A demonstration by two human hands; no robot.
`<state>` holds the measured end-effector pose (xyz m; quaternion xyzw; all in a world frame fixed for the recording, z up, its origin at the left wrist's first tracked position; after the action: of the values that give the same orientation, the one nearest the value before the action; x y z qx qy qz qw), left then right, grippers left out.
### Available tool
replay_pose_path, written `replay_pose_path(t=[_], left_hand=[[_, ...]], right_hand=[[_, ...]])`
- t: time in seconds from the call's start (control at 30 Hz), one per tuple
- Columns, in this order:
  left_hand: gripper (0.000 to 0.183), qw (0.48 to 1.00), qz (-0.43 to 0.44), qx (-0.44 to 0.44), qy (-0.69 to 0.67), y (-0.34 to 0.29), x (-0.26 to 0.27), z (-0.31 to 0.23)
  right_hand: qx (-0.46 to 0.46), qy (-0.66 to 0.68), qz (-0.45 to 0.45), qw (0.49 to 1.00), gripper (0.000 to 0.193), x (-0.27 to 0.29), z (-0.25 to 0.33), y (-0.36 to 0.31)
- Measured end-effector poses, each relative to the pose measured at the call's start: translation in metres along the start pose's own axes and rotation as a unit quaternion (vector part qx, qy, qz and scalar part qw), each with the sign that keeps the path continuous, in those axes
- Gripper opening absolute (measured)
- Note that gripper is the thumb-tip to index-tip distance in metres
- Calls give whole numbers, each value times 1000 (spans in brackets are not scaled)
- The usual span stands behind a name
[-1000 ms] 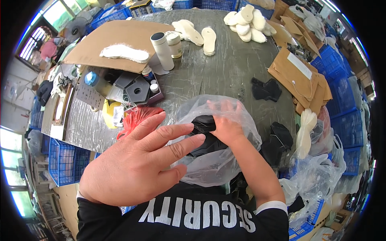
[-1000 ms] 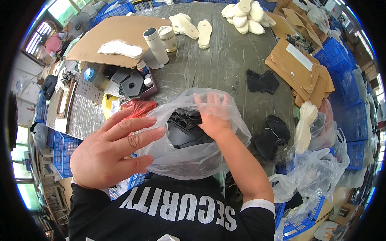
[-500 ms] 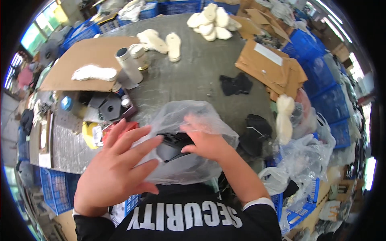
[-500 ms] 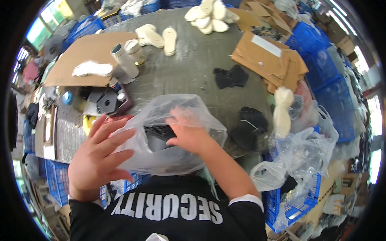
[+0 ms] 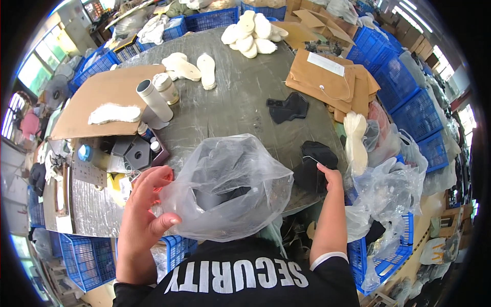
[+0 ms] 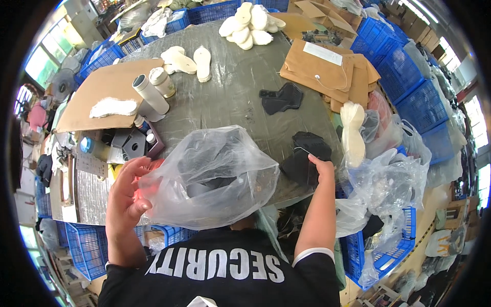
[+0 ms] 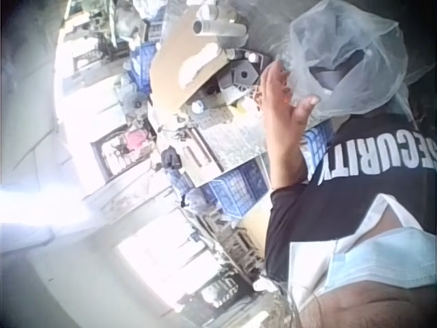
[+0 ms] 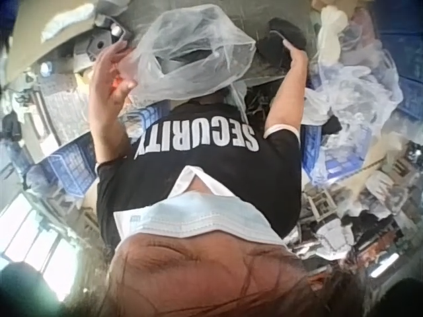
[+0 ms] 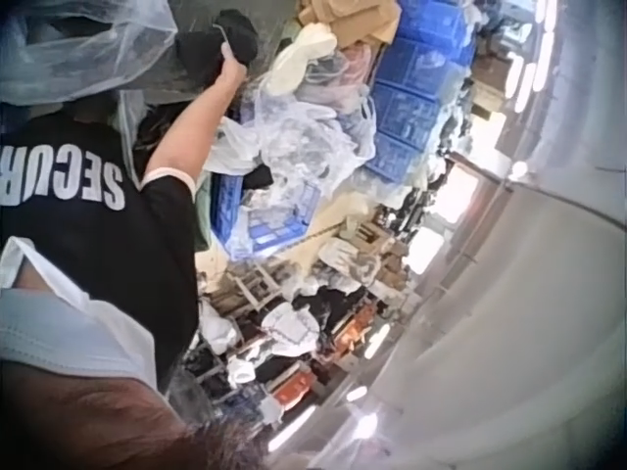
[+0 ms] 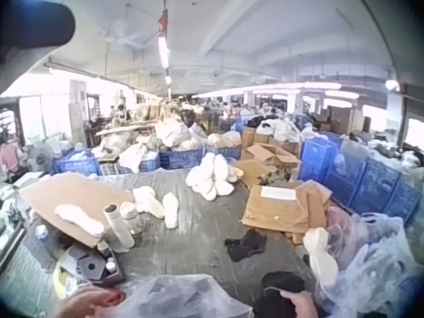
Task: Organize and mark yellow shoe pattern templates before placing them into an envelope.
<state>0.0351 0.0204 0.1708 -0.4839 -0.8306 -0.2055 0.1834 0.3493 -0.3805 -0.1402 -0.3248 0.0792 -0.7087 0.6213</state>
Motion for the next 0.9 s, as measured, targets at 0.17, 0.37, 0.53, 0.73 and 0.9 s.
replay_pose_path(t=[0.17, 0.37, 0.53, 0.73, 0.9], left_hand=[[76, 992, 81, -79, 55, 8, -10, -31], [35, 872, 118, -202, 430, 22, -46, -73], [14, 874, 123, -135, 450, 43, -47, -29], [22, 957, 87, -87, 263, 71, -53, -21], [25, 997, 63, 23, -44, 94, -55, -11]], right_hand=[[37, 112, -17, 993, 56, -29, -5, 2], [78, 159, -16, 984, 71, -55, 4, -25], [262, 272, -57, 924, 65, -20, 56, -92], [423, 255, 139, 858, 65, 44, 160, -212], [390, -15, 426, 816, 64, -78, 184, -296]])
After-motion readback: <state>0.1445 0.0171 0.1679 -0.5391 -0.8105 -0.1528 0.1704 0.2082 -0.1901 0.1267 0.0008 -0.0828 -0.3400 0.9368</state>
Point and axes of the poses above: each hand's wrist, its own y-axis towards the middle knuckle, its own x-axis out of the back of the hand, z = x × y, the point moved 7 cm from there along y, towards the middle knuckle, and after that the axes turned 2 degrees about -z, right-handed, at the moved point
